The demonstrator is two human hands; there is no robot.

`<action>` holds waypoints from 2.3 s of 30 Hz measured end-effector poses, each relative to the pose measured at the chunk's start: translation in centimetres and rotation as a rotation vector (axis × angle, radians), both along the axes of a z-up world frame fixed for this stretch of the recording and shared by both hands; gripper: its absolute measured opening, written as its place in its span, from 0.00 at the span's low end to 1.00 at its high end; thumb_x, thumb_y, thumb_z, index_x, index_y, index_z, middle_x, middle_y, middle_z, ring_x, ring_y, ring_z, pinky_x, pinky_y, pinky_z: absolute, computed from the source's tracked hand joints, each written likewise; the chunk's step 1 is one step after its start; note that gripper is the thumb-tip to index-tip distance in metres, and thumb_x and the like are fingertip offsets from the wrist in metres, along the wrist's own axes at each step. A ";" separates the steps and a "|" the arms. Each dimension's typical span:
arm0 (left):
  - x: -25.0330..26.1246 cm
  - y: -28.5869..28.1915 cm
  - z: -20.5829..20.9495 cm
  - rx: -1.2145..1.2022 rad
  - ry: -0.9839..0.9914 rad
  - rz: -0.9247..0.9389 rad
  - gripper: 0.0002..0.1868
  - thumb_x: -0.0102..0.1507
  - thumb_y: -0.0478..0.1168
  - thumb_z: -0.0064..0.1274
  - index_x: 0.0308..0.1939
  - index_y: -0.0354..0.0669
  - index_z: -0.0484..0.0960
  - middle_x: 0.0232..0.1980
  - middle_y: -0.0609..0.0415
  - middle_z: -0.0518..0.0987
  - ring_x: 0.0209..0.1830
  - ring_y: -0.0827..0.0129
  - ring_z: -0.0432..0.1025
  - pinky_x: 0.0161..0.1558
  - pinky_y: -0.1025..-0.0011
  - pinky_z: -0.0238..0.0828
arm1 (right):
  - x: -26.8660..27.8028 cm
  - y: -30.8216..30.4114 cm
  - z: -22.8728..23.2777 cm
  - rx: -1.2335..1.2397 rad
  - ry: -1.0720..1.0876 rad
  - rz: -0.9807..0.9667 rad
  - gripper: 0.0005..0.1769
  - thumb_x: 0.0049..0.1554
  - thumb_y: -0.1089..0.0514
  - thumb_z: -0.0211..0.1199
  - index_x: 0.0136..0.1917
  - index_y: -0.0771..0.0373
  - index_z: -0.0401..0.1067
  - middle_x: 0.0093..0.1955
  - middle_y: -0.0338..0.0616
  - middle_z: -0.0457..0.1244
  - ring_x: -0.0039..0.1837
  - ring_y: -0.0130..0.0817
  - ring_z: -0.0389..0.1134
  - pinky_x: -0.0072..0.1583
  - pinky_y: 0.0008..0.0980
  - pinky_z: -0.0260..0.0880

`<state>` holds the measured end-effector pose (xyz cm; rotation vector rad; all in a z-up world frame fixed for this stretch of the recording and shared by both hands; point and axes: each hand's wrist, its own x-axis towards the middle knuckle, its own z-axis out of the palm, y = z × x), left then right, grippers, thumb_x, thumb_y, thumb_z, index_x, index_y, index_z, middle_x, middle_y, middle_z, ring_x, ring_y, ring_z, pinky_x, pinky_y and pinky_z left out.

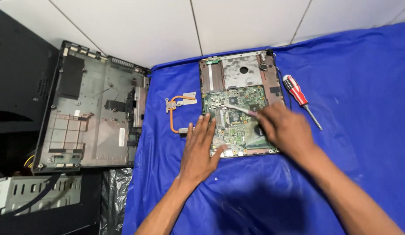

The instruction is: The person uses a toothbrush to scrub the surface of a disassembled electronic circuit board. The board is placed on a blue protective sheet next to a computer case. The person scrubs various sections of the board, including around the copper heat pipes and the main processor area.

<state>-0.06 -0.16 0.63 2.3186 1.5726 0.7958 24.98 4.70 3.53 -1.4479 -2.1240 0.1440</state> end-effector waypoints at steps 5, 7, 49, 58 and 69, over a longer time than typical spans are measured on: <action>0.2 0.0 0.8 -0.106 0.056 -0.029 0.48 0.66 0.64 0.47 0.78 0.36 0.53 0.82 0.35 0.47 0.83 0.45 0.39 0.77 0.47 0.25 | -3.2 -3.2 -1.3 -0.039 -0.254 -0.046 0.08 0.63 0.46 0.55 0.50 0.47 0.72 0.44 0.37 0.65 0.38 0.48 0.74 0.41 0.46 0.77; 0.3 -0.1 0.6 -0.086 0.078 -0.021 0.48 0.66 0.65 0.47 0.79 0.37 0.52 0.82 0.37 0.47 0.83 0.46 0.38 0.77 0.47 0.26 | -4.6 -4.3 -0.6 -0.011 -0.327 -0.046 0.08 0.62 0.47 0.53 0.51 0.47 0.70 0.46 0.36 0.63 0.35 0.46 0.74 0.41 0.44 0.78; -0.3 -0.3 0.1 -0.104 0.011 -0.053 0.58 0.58 0.76 0.47 0.78 0.38 0.53 0.83 0.40 0.46 0.84 0.50 0.37 0.80 0.50 0.22 | -1.4 10.7 -4.7 -0.002 -0.029 0.164 0.07 0.61 0.55 0.67 0.52 0.45 0.83 0.47 0.37 0.67 0.52 0.37 0.70 0.56 0.31 0.69; -0.3 -0.3 -0.3 -0.104 0.036 -0.036 0.59 0.57 0.77 0.47 0.79 0.39 0.52 0.83 0.42 0.47 0.84 0.52 0.37 0.80 0.52 0.21 | 1.8 8.9 -5.1 0.119 -0.110 0.060 0.08 0.62 0.53 0.66 0.55 0.45 0.81 0.49 0.41 0.66 0.54 0.45 0.71 0.55 0.42 0.73; -0.2 -0.3 -0.1 -0.085 0.015 -0.041 0.58 0.58 0.74 0.49 0.79 0.40 0.52 0.83 0.42 0.47 0.84 0.50 0.38 0.80 0.50 0.22 | 4.5 7.7 -5.3 0.229 -0.161 -0.002 0.06 0.63 0.55 0.66 0.53 0.46 0.80 0.51 0.36 0.64 0.56 0.40 0.69 0.57 0.39 0.67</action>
